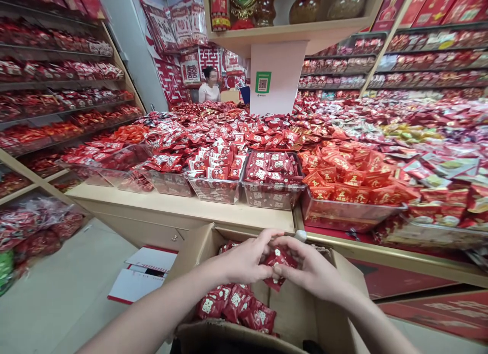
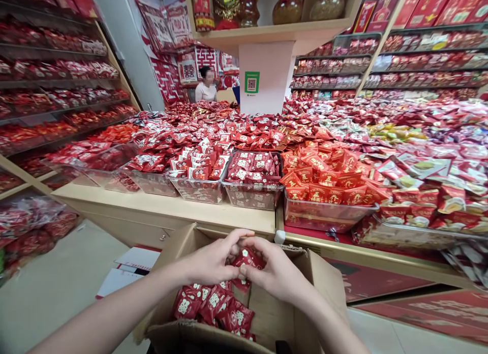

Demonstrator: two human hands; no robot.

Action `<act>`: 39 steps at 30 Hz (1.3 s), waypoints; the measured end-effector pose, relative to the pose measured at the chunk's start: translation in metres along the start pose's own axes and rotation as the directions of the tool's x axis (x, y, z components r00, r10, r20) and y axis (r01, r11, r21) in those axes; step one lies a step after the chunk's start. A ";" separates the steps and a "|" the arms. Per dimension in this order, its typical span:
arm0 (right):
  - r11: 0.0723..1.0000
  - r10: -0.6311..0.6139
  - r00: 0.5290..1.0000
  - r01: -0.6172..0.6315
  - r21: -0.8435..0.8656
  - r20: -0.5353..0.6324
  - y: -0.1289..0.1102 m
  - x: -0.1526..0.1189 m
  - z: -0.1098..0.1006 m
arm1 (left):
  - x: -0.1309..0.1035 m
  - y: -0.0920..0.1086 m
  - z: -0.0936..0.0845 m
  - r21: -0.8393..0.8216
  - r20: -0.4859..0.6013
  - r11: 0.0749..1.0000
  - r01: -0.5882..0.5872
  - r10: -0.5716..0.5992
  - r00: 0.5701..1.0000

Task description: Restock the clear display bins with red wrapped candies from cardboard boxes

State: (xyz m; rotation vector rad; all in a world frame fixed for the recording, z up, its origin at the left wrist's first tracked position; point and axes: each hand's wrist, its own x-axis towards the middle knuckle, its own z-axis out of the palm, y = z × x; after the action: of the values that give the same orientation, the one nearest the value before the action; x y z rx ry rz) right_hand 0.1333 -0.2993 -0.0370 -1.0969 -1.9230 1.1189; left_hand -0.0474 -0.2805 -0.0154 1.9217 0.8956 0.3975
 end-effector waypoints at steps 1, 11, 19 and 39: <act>1.000 -0.006 1.000 0.006 0.014 0.004 -0.003 0.004 -0.005 | 0.004 0.004 -0.006 -0.004 0.013 1.000 -0.018 0.018 1.000; 0.982 0.005 0.901 -0.087 -0.169 -0.434 -0.029 0.115 -0.114 | 0.104 0.009 -0.116 0.559 -0.235 0.809 -0.184 0.367 0.900; 0.730 0.187 0.887 -0.413 -0.544 -0.421 -0.015 0.188 -0.115 | 0.150 -0.029 -0.145 0.829 -0.095 0.550 -0.102 0.318 0.943; 0.462 0.122 0.953 -0.303 -0.833 -0.279 -0.004 0.188 -0.112 | 0.145 -0.040 -0.150 0.882 -0.107 0.467 -0.055 0.313 0.944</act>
State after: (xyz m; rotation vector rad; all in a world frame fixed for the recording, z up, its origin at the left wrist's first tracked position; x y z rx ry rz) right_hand 0.1422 -0.0934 0.0365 -1.9430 -2.2656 -0.0103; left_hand -0.0556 -0.0700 0.0121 3.0144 1.1994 0.3428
